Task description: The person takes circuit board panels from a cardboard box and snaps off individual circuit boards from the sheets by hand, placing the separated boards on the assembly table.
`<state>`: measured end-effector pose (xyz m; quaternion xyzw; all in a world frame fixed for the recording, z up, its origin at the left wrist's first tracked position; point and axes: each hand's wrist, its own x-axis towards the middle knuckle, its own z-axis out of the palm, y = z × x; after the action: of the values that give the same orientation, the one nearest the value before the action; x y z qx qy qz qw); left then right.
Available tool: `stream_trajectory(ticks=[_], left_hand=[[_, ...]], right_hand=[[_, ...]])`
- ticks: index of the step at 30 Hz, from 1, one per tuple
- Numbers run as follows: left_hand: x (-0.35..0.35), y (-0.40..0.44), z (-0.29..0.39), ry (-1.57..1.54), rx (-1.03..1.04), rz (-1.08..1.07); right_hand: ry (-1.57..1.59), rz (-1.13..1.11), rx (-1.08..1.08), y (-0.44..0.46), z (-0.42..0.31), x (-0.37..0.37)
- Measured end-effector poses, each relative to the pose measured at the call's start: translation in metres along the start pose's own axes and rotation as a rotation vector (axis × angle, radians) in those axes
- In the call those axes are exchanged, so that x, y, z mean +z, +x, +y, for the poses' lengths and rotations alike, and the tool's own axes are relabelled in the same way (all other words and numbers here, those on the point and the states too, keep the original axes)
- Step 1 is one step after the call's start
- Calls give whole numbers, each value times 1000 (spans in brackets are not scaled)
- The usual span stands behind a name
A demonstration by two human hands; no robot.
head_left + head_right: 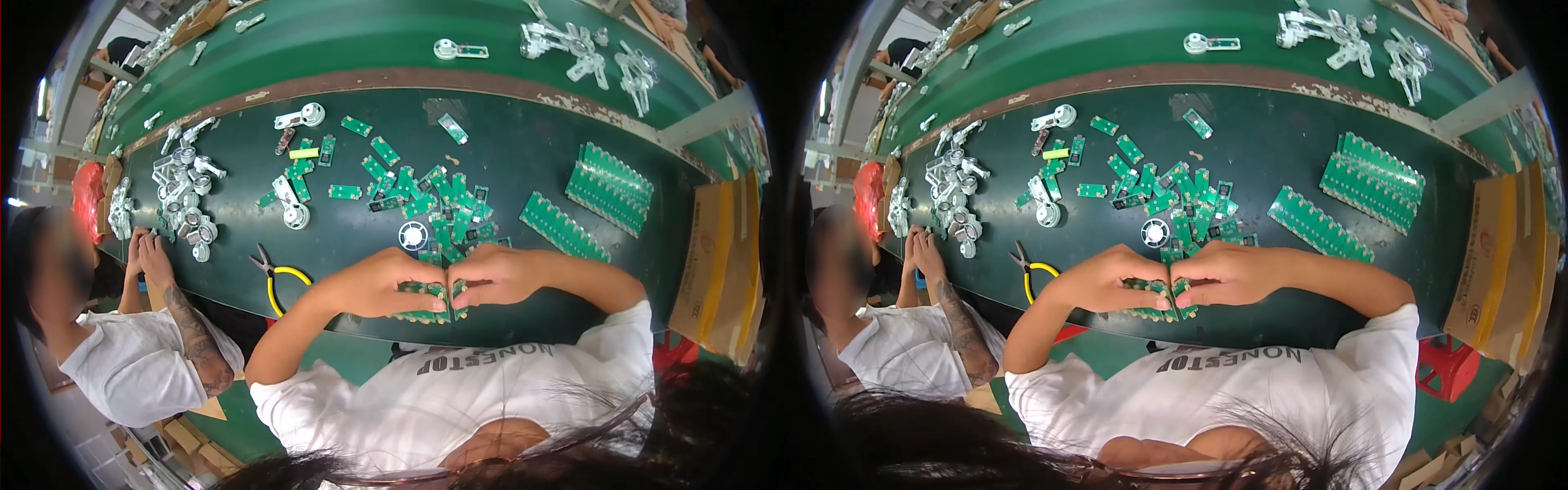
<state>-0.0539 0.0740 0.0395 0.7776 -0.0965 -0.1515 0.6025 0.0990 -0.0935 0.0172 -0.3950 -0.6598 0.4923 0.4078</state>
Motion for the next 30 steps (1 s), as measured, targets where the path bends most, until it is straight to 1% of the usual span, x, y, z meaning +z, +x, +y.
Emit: stream_trajectory(ticks=[1,2,4,5,6,8,9,10,12,13,15,16,18,19,21,22,23,24,25,26,28,29,30], left_hand=[[-6,-5,6,250,-81,3],[-6,-9,-5,520,-4,168],[-14,-7,-5,679,-214,332],[-16,-6,-13,715,-200,357],[-17,-4,-11,722,-192,358],[-14,0,-6,756,-340,336],[-13,-1,-3,879,-387,265],[-11,-3,0,879,-384,263],[-6,-3,8,636,-259,463],[-5,-3,12,634,-264,459],[-4,-3,17,620,-160,572],[-5,-5,17,621,-152,567],[-9,-11,14,485,-135,642],[-13,-12,13,481,-126,649],[-21,-14,12,342,-103,636],[-21,-13,14,324,-136,665],[-21,-12,17,304,-169,694],[-20,-14,14,502,-272,585],[-21,-13,9,699,-368,471],[-4,-14,4,923,-295,565],[26,-16,-6,1159,-270,579],[36,-17,-15,1190,-248,613],[39,-15,-20,1187,-254,608]], right_hand=[[-239,61,-78,0,6,-4],[-521,98,52,0,10,-11],[-921,333,97,4,11,-16],[-1180,304,243,4,7,-15],[-1189,309,242,4,7,-16],[-1227,392,290,3,7,-16],[-1193,424,250,2,2,-18],[-1194,426,253,2,0,-15],[-918,590,18,1,-4,-5],[-928,414,221,-3,-24,5],[-1002,382,180,-15,-26,24],[-999,393,255,-26,-24,27],[-1033,541,323,-68,-8,20],[-981,630,436,-89,-1,19],[-1157,660,470,-114,16,8],[-1190,705,455,-119,20,1],[-1271,693,474,-121,18,-4],[-1356,680,490,-121,14,-10],[-1365,645,427,-122,10,-18],[-1364,651,429,-122,9,-21],[-1621,618,255,-121,7,-26],[-1568,657,199,-108,9,-24],[-1398,598,151,-91,7,-19]])
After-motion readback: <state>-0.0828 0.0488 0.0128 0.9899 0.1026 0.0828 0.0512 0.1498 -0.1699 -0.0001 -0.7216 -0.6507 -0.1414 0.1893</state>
